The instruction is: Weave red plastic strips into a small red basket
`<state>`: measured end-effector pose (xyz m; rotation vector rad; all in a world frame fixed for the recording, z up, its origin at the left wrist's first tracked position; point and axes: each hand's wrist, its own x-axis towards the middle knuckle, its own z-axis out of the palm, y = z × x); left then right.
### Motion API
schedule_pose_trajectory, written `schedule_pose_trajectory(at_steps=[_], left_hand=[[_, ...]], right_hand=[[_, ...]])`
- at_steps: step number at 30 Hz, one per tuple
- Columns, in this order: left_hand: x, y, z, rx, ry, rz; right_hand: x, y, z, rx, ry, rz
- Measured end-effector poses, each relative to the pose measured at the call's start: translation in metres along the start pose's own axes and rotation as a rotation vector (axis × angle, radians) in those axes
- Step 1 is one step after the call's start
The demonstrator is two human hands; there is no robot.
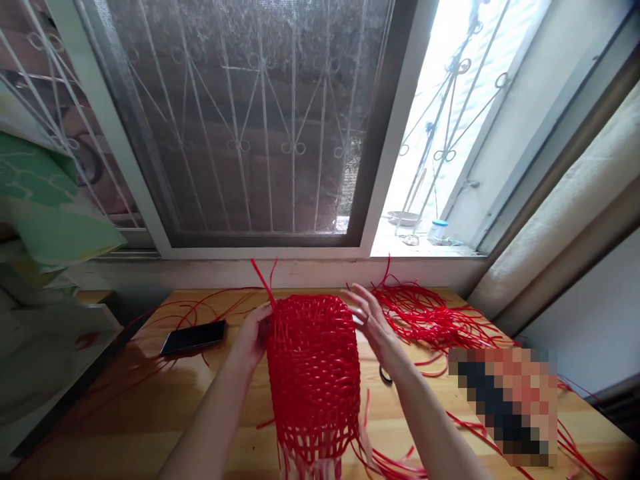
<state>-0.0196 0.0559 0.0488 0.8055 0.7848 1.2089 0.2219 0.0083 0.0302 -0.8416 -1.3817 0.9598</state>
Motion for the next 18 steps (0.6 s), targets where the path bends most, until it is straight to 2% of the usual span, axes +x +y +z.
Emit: schedule_pose_trajectory(at_steps=[2,4,8,14,18], left_hand=[[0.006,-0.014,-0.002,-0.024,0.019,0.000],[0.009,-0.027,-0.002,-0.040,0.044,0.027],[0.005,-0.043,-0.004,-0.034,0.049,0.129],[0.001,-0.037,-0.016,0.132,-0.015,0.271],[0.002,-0.031,-0.016,0.244,-0.021,0.395]], right_hand=[[-0.008,0.009,0.008,0.067,-0.002,0.186],[-0.012,0.012,0.020,0.042,0.086,0.290],[-0.007,0.009,0.036,0.053,0.211,0.319],[-0.001,0.008,0.036,0.127,0.173,0.362],[-0.004,0.006,0.040,0.161,0.157,0.369]])
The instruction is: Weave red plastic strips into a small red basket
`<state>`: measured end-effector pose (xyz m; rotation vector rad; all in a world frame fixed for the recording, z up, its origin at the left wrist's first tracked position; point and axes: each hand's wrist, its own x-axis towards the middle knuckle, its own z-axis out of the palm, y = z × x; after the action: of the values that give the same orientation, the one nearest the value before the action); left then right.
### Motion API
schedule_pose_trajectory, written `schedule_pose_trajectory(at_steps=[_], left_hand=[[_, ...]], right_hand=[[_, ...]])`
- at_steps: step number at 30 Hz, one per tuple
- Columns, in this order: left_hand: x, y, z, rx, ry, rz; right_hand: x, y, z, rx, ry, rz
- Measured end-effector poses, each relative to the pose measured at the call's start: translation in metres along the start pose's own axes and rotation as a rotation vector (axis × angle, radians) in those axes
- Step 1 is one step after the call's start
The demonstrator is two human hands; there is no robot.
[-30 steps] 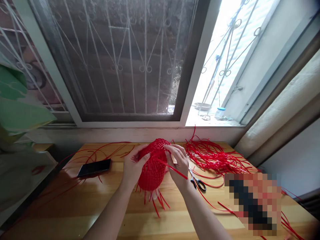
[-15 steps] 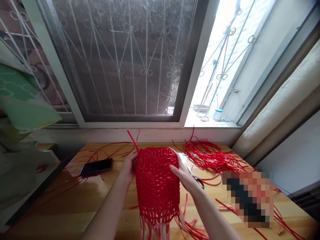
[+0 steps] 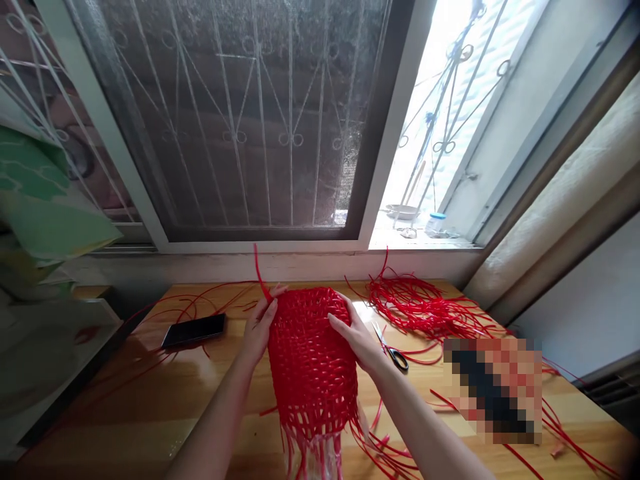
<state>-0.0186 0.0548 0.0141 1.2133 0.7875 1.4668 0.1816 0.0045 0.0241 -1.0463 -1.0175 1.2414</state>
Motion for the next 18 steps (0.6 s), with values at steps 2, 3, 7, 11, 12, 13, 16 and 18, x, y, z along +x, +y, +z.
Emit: schedule_pose_trajectory(at_steps=[2,3,7,11,12,13,16,18], left_hand=[[-0.001,0.001,0.003,0.034,0.018,0.065],[-0.003,0.001,0.005,0.045,0.031,0.093],[-0.008,0.005,0.011,0.063,0.067,0.148],[-0.008,0.012,0.012,0.074,0.081,0.127],[-0.007,0.013,0.012,0.073,0.087,0.117],[-0.006,0.013,0.011,0.070,0.094,0.106],[-0.004,0.010,0.010,0.050,0.122,0.066],[-0.002,0.005,0.009,0.036,0.141,0.026]], right_hand=[[-0.002,-0.002,0.003,0.016,0.015,-0.006],[-0.004,-0.003,0.004,0.027,0.028,-0.010],[-0.008,-0.008,0.006,0.039,0.080,-0.022],[-0.009,-0.009,0.005,0.023,0.079,-0.014],[-0.009,-0.008,0.004,0.028,0.078,-0.006],[-0.009,-0.007,0.004,0.032,0.078,0.003],[-0.007,-0.005,0.005,0.039,0.077,0.035],[-0.005,-0.004,0.006,0.034,0.073,0.059]])
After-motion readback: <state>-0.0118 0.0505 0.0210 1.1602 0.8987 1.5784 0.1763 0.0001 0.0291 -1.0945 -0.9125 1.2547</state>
